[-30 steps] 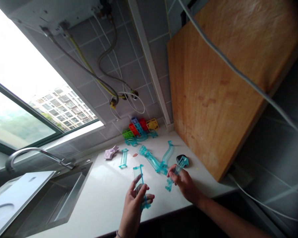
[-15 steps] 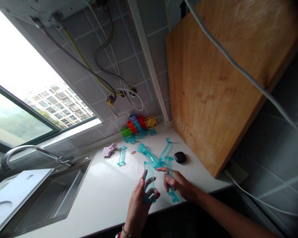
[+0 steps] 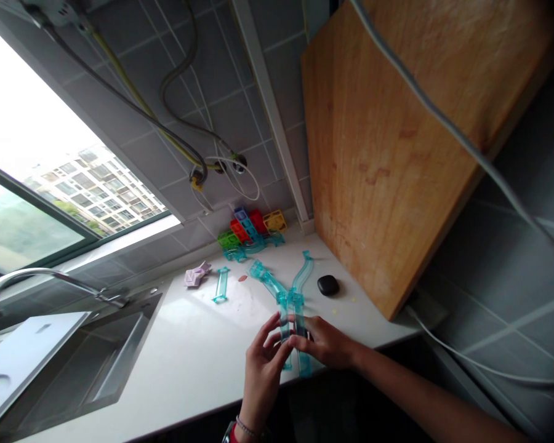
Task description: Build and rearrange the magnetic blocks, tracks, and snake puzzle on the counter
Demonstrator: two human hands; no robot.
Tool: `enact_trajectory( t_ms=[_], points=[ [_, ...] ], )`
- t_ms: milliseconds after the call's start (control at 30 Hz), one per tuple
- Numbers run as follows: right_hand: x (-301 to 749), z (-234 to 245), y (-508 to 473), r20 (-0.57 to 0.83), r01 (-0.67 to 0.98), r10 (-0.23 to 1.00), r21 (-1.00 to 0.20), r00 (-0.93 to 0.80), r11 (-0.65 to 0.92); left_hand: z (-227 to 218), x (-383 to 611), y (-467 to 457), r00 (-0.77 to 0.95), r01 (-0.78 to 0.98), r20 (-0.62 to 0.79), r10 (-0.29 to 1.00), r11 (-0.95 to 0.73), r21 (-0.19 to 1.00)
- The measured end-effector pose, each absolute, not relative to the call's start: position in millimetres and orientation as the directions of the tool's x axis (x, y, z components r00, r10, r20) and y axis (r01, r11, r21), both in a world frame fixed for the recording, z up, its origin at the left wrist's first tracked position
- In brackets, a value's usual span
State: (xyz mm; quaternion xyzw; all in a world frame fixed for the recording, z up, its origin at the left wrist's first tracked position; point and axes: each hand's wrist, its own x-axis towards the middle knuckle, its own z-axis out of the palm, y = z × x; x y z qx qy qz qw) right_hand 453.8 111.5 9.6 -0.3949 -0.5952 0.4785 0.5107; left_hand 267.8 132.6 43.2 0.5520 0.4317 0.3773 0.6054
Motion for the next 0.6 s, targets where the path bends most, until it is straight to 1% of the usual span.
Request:
enact_trajectory(
  t_ms=[167, 333, 600],
  points=[
    [455.9, 15.4, 111.1, 0.232, 0.009, 0.945, -0.971, -0.229, 0.240, 41.9, 270.0, 132.9, 0.358, 0.032, -0.151, 0.922, 0.149, 0.988],
    [457.1, 15.1, 111.0, 0.218, 0.035, 0.951, -0.972, -0.217, 0.231, 47.8, 269.1, 131.7, 0.339, 0.021, -0.167, 0.926, 0.170, 0.985],
    [457.9, 10.0, 111.9, 0.213, 0.060, 0.949, -0.971, -0.233, 0.233, 45.8, 266.1, 133.4, 0.372, 0.014, -0.189, 0.909, 0.198, 0.980]
  ],
)
